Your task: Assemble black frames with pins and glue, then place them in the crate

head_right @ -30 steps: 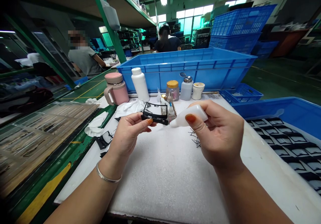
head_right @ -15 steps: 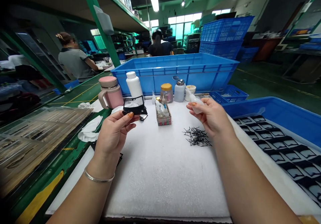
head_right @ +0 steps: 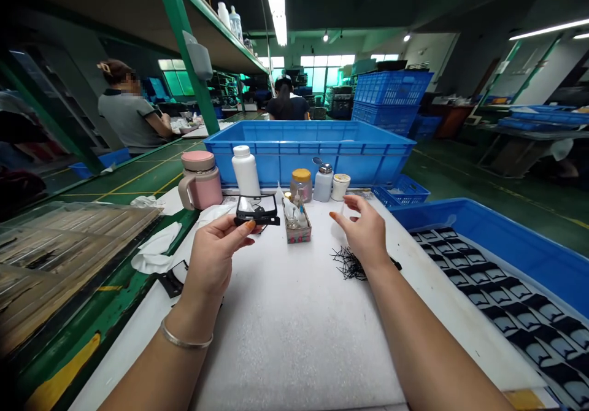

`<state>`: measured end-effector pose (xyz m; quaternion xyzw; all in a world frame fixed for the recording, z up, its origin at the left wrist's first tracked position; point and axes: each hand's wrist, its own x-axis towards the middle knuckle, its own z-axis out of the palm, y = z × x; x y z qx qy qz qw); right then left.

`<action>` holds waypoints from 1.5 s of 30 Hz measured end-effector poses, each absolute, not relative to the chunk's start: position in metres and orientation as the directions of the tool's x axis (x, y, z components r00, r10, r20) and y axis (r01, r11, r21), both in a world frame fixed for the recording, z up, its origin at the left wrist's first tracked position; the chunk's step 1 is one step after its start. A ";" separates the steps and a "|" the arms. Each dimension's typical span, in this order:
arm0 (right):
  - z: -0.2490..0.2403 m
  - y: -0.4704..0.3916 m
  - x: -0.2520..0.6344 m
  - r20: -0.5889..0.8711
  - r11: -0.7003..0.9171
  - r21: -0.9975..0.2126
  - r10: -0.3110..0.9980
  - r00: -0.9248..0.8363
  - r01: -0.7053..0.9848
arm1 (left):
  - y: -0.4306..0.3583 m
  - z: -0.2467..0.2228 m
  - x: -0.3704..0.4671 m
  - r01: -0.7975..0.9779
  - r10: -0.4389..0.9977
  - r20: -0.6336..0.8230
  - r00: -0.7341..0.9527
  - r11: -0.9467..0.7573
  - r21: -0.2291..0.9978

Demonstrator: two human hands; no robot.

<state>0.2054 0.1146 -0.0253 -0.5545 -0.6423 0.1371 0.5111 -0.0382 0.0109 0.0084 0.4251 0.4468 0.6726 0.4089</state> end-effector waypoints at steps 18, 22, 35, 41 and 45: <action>0.010 0.097 0.119 0.469 0.509 -0.535 0.843 -0.263 0.675 | 0.016 -0.001 -0.034 -0.097 0.960 0.198 -0.197 -0.220 0.971; 0.007 0.090 0.121 0.521 0.542 -0.538 0.816 -0.250 0.646 | 0.014 0.001 -0.032 -0.112 0.963 0.197 -0.182 -0.220 0.969; 0.015 0.073 0.155 0.690 0.627 -0.712 0.708 0.149 0.315 | 0.010 0.002 -0.027 -0.160 0.984 0.124 -0.128 -0.144 0.977; 0.036 0.068 0.159 0.672 0.692 -0.714 0.634 0.383 0.106 | 0.009 0.001 -0.025 -0.143 0.989 0.112 -0.092 -0.124 0.982; 0.044 0.067 0.162 0.617 0.687 -0.726 0.644 0.452 0.012 | 0.007 0.001 -0.023 -0.140 0.994 0.089 -0.069 -0.098 0.985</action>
